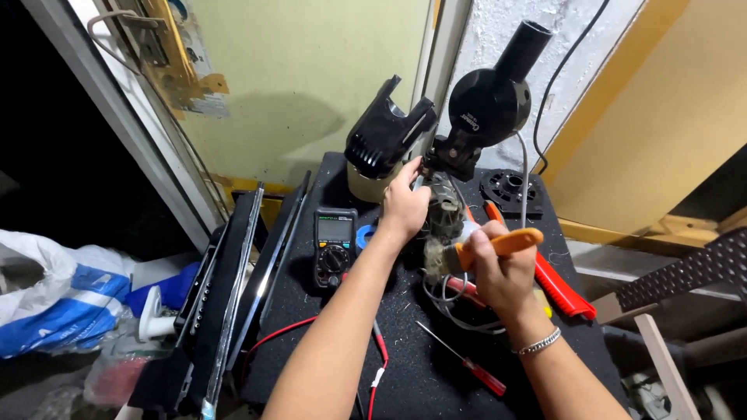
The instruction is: Reassembling the internal motor and wiring of an electronic device after cleaning.
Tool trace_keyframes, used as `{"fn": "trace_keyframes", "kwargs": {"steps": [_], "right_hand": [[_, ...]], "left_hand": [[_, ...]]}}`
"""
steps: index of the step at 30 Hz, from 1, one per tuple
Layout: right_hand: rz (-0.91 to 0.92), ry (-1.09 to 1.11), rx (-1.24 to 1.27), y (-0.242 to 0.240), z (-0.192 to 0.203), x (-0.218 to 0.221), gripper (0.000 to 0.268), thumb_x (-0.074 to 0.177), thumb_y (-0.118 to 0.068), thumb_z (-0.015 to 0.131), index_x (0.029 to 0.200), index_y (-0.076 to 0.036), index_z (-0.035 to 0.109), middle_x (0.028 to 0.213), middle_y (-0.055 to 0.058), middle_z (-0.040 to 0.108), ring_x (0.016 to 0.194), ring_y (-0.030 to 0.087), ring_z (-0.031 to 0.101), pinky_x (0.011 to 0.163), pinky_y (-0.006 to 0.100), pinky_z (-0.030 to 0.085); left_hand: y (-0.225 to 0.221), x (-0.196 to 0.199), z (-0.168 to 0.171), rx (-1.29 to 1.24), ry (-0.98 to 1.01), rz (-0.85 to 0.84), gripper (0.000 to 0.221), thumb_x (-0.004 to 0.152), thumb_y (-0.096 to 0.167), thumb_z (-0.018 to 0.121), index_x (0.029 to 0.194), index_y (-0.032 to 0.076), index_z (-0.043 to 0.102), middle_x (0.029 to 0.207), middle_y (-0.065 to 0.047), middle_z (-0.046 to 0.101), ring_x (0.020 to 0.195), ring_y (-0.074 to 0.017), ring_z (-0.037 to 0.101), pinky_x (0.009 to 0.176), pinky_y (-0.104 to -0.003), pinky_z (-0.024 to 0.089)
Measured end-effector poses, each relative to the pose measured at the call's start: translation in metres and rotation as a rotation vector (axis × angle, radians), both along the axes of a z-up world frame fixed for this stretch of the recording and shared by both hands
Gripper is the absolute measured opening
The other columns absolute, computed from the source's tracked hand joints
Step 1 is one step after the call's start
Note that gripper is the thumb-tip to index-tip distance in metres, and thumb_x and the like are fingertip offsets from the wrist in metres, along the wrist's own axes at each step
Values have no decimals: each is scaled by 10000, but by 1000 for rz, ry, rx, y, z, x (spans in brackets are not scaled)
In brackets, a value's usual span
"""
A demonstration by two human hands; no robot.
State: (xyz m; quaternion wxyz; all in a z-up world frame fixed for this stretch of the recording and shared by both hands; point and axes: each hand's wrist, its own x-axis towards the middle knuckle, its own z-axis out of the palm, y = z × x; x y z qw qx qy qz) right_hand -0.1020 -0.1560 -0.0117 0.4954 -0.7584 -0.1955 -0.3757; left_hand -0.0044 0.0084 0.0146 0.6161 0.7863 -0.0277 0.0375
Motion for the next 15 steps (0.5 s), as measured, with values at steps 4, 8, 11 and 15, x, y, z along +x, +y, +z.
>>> {"fn": "trace_keyframes", "kwargs": {"steps": [4, 8, 11, 15], "right_hand": [[-97, -64, -12, -1, 6, -8, 289, 1040, -166, 568, 807, -111, 731, 592, 46, 641, 539, 198, 664, 517, 275, 498], [-34, -21, 10, -1, 12, -4, 310, 1032, -146, 589, 748, -85, 697, 531, 42, 607, 467, 168, 613, 494, 270, 494], [-108, -65, 66, -16, 6, -5, 311, 1048, -135, 589, 756, -99, 688, 521, 30, 574, 480, 136, 584, 519, 256, 479], [-232, -132, 80, -11, 22, -8, 237, 1089, -178, 625, 884, -79, 691, 605, 35, 595, 572, 156, 594, 611, 269, 497]], "left_hand": [[0, 1, -1, 13, 9, 0, 674, 793, 225, 498, 1466, 243, 512, 1422, -97, 602, 1381, -295, 498, 1140, -462, 421], [1, -3, 3, 14, 6, 3, 672, 797, 226, 494, 1469, 238, 512, 1420, -104, 602, 1379, -302, 500, 1139, -469, 419], [0, -5, 4, 8, -1, 2, 668, 797, 220, 496, 1464, 232, 519, 1413, -114, 606, 1375, -314, 503, 1136, -472, 420], [-1, -1, 2, 2, -14, 6, 667, 803, 227, 498, 1469, 224, 520, 1415, -126, 603, 1374, -323, 502, 1139, -476, 418]]}}
